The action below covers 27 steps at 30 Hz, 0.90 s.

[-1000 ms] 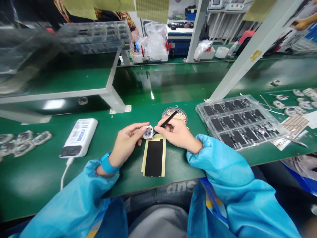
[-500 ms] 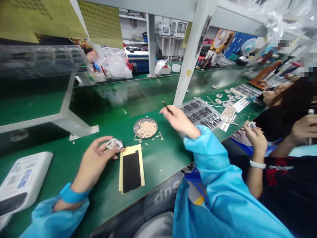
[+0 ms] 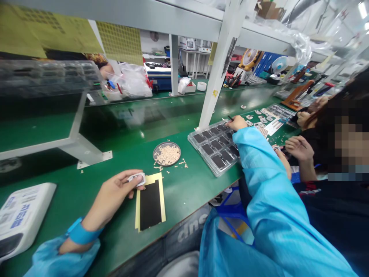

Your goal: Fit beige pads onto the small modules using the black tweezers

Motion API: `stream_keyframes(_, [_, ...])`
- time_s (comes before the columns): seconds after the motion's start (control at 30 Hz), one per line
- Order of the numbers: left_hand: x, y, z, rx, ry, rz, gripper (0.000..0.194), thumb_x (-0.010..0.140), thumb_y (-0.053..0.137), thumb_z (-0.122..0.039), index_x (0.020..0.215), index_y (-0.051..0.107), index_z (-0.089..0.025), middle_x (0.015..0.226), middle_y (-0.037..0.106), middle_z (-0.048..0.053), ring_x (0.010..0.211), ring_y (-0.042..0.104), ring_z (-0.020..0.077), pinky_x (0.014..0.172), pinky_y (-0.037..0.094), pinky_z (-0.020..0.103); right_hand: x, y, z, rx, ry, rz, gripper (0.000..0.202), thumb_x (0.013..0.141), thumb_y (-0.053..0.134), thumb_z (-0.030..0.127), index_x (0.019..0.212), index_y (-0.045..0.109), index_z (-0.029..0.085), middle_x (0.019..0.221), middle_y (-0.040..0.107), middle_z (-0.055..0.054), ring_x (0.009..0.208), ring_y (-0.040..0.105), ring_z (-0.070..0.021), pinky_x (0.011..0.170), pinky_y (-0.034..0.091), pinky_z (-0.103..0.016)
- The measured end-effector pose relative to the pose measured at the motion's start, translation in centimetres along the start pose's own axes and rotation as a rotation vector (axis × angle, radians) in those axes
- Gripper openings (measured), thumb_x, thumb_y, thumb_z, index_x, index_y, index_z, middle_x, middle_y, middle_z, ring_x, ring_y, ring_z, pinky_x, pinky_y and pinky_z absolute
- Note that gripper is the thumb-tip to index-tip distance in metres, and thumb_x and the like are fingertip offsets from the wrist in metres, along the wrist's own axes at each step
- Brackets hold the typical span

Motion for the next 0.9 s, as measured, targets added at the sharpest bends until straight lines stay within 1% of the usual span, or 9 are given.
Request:
stream_keyframes(0.17, [-0.3,0.3,-0.2,0.026,-0.009,-0.002,0.066,0.077,0.077,-0.059,0.120,0.065,-0.010,0.096,0.071,0.013,0.075,0.069,0.0172,0.047,0.035,0.017,-0.8,-0.9,0.3,0.013,-0.038,-0.068,0.023,0.076,0.076,0.028,0.091,0.071,0.011,0.088,0.067,-0.012,0.083,0.060,-0.0213,0.082,0.045,-0.032])
stream_keyframes(0.3, [-0.8,0.8,-0.7,0.013,-0.004,0.019,0.062,0.076,0.078,-0.057,0.115,0.068,-0.009,0.092,0.071,0.011,0.065,0.064,0.0124,0.048,0.038,0.017,-5.3,-1.8,3.5,0.121,-0.142,-0.139,0.029,0.086,0.068,0.040,0.093,0.067,0.012,0.089,0.068,-0.011,0.079,0.059,-0.0171,0.073,0.043,-0.028])
stream_keyframes(0.33, [-1.0,1.0,-0.9,0.003,-0.004,0.025,0.060,0.076,0.079,-0.056,0.112,0.069,-0.009,0.090,0.071,0.011,0.065,0.064,0.0118,0.050,0.041,0.017,-7.2,-1.8,5.0,0.188,-0.201,-0.105,0.031,0.087,0.066,0.043,0.091,0.065,0.013,0.086,0.068,-0.009,0.073,0.059,-0.0147,0.068,0.043,-0.026])
stream_keyframes(0.37, [-1.1,1.2,-1.0,-0.010,-0.007,0.033,0.058,0.076,0.079,-0.057,0.107,0.070,-0.008,0.087,0.071,0.010,0.065,0.063,0.0115,0.052,0.044,0.017,-9.5,-1.7,6.9,0.386,-0.278,-0.021,0.031,0.087,0.066,0.043,0.090,0.063,0.012,0.085,0.068,-0.009,0.070,0.059,-0.0138,0.064,0.042,-0.025])
stream_keyframes(0.43, [-1.4,1.6,-1.2,-0.041,-0.012,0.057,0.055,0.076,0.078,-0.058,0.097,0.071,-0.008,0.081,0.069,0.009,0.064,0.061,0.0112,0.054,0.048,0.018,-14.6,-1.2,11.1,0.696,-0.424,0.205,0.031,0.085,0.069,0.043,0.089,0.062,0.013,0.085,0.069,-0.009,0.071,0.063,-0.0141,0.066,0.047,-0.025])
stream_keyframes(0.53, [-1.8,2.0,-1.5,-0.079,0.003,0.105,0.056,0.078,0.076,-0.060,0.092,0.071,-0.007,0.074,0.066,0.007,0.060,0.058,0.0103,0.052,0.050,0.018,-22.0,-0.1,17.4,0.833,-0.651,0.467,0.033,0.080,0.075,0.042,0.087,0.065,0.012,0.076,0.067,-0.006,0.068,0.062,-0.0126,0.066,0.049,-0.024])
stream_keyframes(0.63, [-2.0,2.2,-1.5,-0.139,0.031,0.161,0.054,0.079,0.076,-0.057,0.104,0.070,-0.009,0.084,0.069,0.007,0.066,0.062,0.0122,0.054,0.053,0.020,-27.2,2.0,22.0,0.908,-0.852,0.699,0.034,0.082,0.075,0.043,0.086,0.069,0.010,0.081,0.068,-0.006,0.074,0.062,-0.0127,0.068,0.048,-0.023])
stream_keyframes(0.73, [-2.0,2.2,-1.2,-0.186,0.059,0.186,0.049,0.081,0.076,-0.053,0.103,0.070,-0.009,0.082,0.069,0.006,0.065,0.063,0.0125,0.054,0.053,0.021,-29.8,4.6,23.9,0.925,-0.965,0.767,0.036,0.087,0.070,0.045,0.090,0.074,0.010,0.084,0.068,-0.005,0.078,0.061,-0.0127,0.069,0.047,-0.023])
stream_keyframes(0.9, [-1.6,2.1,-0.8,-0.146,0.099,0.125,0.043,0.085,0.073,-0.051,0.082,0.070,-0.008,0.070,0.065,0.005,0.058,0.059,0.0093,0.053,0.049,0.017,-30.4,7.3,22.8,1.082,-0.728,0.858,0.046,0.095,0.060,0.048,0.119,0.070,0.010,0.086,0.067,-0.005,0.075,0.060,-0.0099,0.072,0.048,-0.022])
Point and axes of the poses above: each hand's wrist, its own x-axis towards the middle knuckle, its own y-axis out of the palm, z = x × y, the point moved 3 cm from there along x, towards the middle knuckle
